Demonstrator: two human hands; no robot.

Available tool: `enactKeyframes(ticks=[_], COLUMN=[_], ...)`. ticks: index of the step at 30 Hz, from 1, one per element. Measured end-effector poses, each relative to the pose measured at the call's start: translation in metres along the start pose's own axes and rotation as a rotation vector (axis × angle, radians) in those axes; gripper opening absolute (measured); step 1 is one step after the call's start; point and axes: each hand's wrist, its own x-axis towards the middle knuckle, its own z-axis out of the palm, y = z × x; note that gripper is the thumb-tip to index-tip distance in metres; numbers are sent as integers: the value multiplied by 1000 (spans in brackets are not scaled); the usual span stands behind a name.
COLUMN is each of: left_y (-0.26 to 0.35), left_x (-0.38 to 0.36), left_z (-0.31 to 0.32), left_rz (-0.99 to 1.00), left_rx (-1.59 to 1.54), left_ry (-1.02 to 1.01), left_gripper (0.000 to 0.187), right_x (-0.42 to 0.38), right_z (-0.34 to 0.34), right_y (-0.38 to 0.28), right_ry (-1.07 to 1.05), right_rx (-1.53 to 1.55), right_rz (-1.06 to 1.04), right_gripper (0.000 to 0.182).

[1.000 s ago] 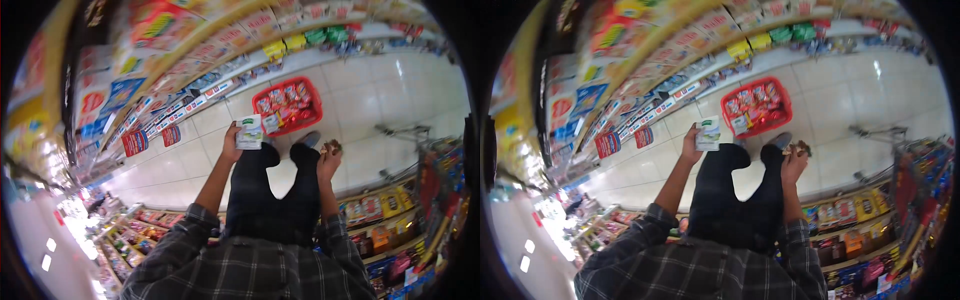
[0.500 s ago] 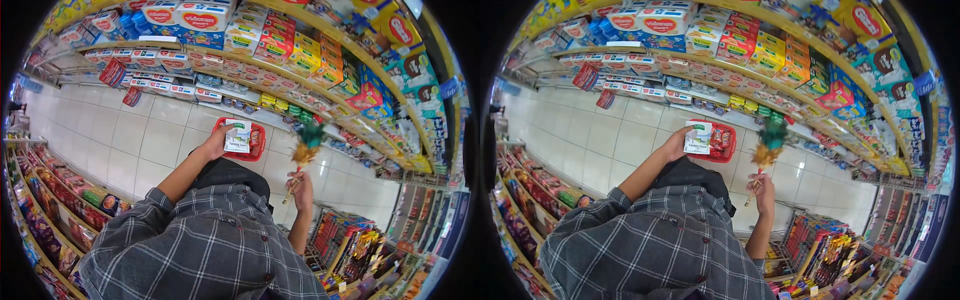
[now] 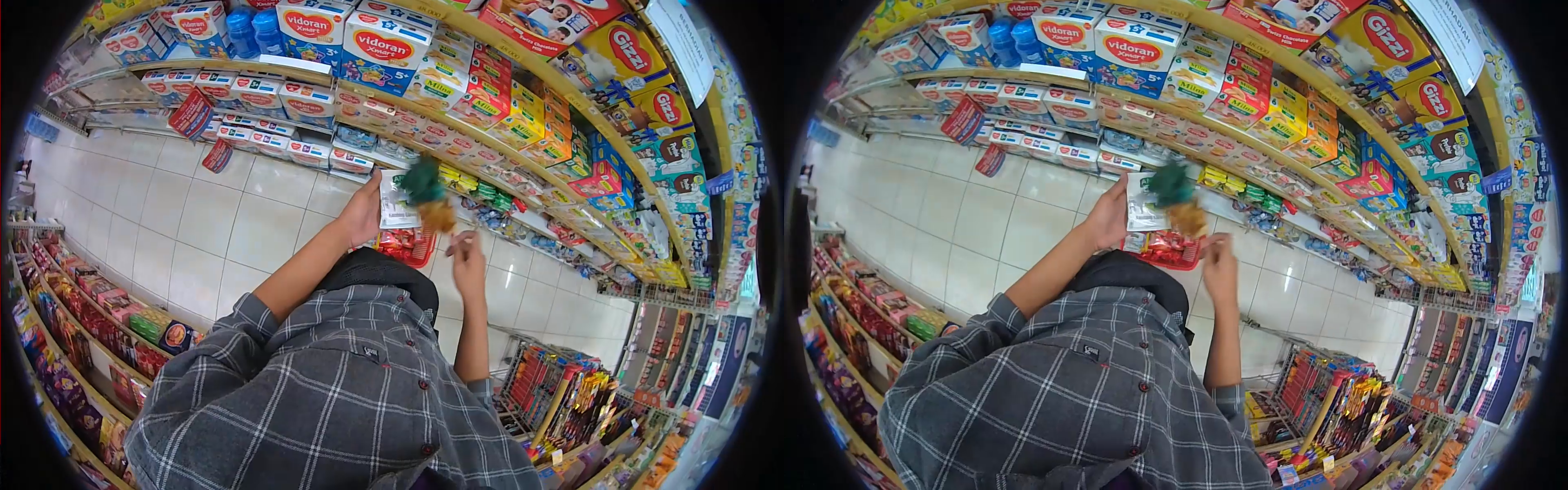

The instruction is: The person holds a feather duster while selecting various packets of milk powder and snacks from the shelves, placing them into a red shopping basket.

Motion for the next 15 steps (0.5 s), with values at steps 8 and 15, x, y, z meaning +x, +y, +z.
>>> enactKeyframes(ticks=[8, 15], left_y=[15, 30], left_x=[1, -24], left_z=[-58, -1], left_rz=[-14, -142], left_rx=[-109, -93], left_ry=[38, 51], left_gripper=[69, 63], right_x=[-30, -15], right_z=[40, 25], right_y=[-85, -31], right_ry=[-116, 335], right_rx=[92, 497], right_rz=[95, 482], right_gripper=[10, 21])
